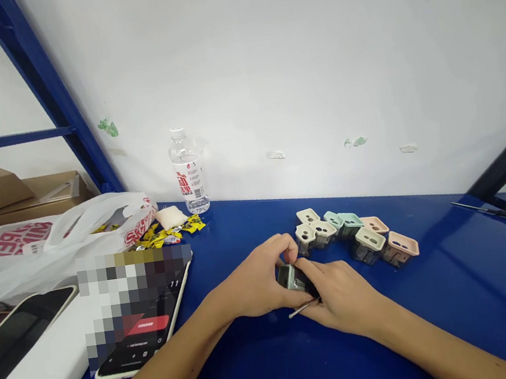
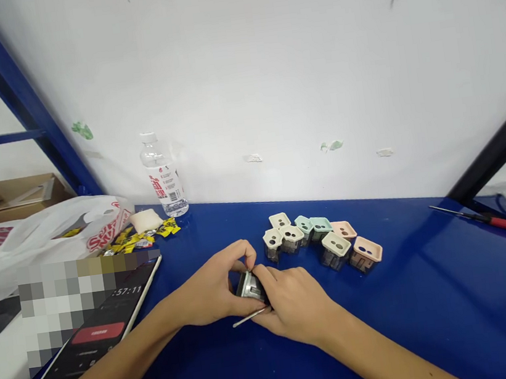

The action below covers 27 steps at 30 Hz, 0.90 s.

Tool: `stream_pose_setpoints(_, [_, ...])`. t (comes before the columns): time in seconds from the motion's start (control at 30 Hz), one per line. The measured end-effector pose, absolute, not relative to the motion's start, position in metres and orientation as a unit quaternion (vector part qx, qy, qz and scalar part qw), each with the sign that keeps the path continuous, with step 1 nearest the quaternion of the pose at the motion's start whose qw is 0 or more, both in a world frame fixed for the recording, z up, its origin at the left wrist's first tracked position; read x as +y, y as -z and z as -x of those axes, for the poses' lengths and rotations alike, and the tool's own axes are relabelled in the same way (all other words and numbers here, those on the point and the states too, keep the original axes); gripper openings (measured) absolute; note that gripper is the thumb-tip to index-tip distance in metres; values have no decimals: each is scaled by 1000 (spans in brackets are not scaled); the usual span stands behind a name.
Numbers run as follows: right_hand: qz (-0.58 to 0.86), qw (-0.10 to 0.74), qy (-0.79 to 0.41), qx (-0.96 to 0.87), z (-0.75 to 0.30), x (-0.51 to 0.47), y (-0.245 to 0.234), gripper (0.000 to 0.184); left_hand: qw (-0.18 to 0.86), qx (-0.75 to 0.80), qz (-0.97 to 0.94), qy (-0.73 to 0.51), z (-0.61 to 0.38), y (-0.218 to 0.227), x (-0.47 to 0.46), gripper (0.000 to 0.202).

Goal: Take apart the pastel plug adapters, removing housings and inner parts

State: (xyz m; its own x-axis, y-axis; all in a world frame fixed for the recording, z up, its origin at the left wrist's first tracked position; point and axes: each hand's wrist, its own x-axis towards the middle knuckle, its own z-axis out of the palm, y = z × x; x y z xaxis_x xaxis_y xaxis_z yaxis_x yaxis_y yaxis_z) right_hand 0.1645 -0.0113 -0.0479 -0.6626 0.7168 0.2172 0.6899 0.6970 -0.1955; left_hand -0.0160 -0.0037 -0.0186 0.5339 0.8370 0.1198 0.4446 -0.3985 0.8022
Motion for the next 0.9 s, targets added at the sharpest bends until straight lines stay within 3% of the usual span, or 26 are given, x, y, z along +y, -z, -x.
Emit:
stream_pose_setpoints(0.53, [369,181,-70,-909,-167,-15,51,21,336,361,-822,-283,14,24,-2,47])
stream_pose_setpoints(0.73, [415,166,-100,-889,-167,-11,46,29,413,387,-768,-299,22,17,-1,43])
stream_pose_setpoints(0.9, [439,210,-148,-861,-165,-12,37,35,452,360,-768,-276,35,7,5,36])
